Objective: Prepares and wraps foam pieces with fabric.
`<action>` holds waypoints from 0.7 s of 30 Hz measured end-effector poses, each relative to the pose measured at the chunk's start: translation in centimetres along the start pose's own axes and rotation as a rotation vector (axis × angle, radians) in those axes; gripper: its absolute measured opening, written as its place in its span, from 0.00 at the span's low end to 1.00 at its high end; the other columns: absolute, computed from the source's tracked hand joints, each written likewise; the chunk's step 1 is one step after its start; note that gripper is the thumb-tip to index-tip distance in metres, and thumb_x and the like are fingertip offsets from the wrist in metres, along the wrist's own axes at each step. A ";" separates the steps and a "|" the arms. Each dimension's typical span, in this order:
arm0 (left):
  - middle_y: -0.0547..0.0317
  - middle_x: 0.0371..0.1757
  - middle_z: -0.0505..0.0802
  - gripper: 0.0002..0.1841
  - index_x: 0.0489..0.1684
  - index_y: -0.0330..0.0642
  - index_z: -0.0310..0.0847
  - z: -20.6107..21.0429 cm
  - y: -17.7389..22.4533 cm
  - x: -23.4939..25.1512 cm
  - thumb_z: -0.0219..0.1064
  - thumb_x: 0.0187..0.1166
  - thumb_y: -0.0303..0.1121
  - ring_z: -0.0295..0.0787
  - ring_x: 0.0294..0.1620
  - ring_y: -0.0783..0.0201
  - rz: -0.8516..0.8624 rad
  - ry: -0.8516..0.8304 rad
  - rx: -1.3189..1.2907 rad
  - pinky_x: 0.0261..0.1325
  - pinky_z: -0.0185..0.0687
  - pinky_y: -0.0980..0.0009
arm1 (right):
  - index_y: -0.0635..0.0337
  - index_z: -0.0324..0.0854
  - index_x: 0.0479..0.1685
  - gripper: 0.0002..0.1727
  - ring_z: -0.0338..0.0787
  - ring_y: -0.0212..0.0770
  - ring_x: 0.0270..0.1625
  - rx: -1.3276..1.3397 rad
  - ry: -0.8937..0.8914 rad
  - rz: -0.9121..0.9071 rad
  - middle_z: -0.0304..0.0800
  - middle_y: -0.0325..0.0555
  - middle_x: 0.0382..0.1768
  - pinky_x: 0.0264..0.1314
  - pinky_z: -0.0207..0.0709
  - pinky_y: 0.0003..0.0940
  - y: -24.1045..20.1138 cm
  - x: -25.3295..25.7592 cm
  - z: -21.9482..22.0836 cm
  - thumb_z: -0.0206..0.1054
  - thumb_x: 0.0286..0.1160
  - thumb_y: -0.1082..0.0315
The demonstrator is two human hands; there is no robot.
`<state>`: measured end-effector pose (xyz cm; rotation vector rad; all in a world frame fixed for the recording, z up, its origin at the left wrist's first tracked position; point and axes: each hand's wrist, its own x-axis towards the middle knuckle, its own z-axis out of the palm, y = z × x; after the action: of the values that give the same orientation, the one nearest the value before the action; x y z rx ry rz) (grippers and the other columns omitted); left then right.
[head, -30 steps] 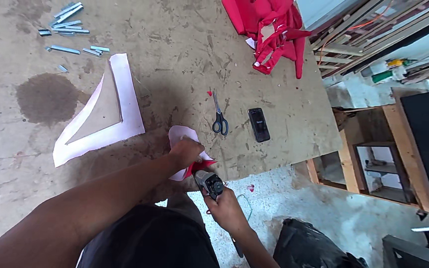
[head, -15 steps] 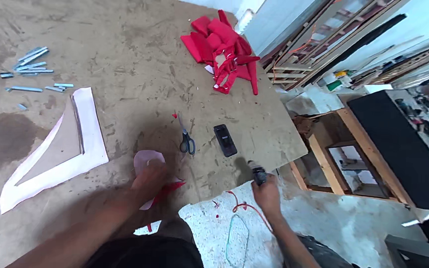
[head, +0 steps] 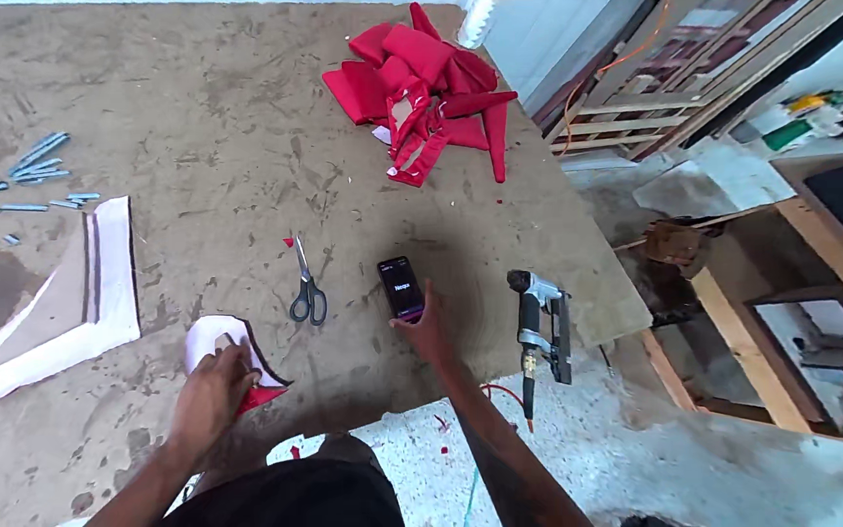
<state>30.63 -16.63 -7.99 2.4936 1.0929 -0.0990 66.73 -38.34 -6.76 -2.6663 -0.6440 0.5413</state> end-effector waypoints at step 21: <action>0.60 0.39 0.90 0.23 0.59 0.53 0.84 0.3 1.1 0.0 0.79 0.69 0.51 0.87 0.49 0.52 -0.120 0.037 0.003 0.54 0.85 0.49 | 0.51 0.55 0.92 0.60 0.83 0.54 0.72 0.340 0.140 -0.137 0.75 0.60 0.77 0.71 0.81 0.54 3.1 0.0 3.4 0.87 0.52 0.55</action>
<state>31.48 -17.43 -7.87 2.4404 1.2578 -0.0890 66.37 -40.10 -11.01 -2.2988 -0.6253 0.3828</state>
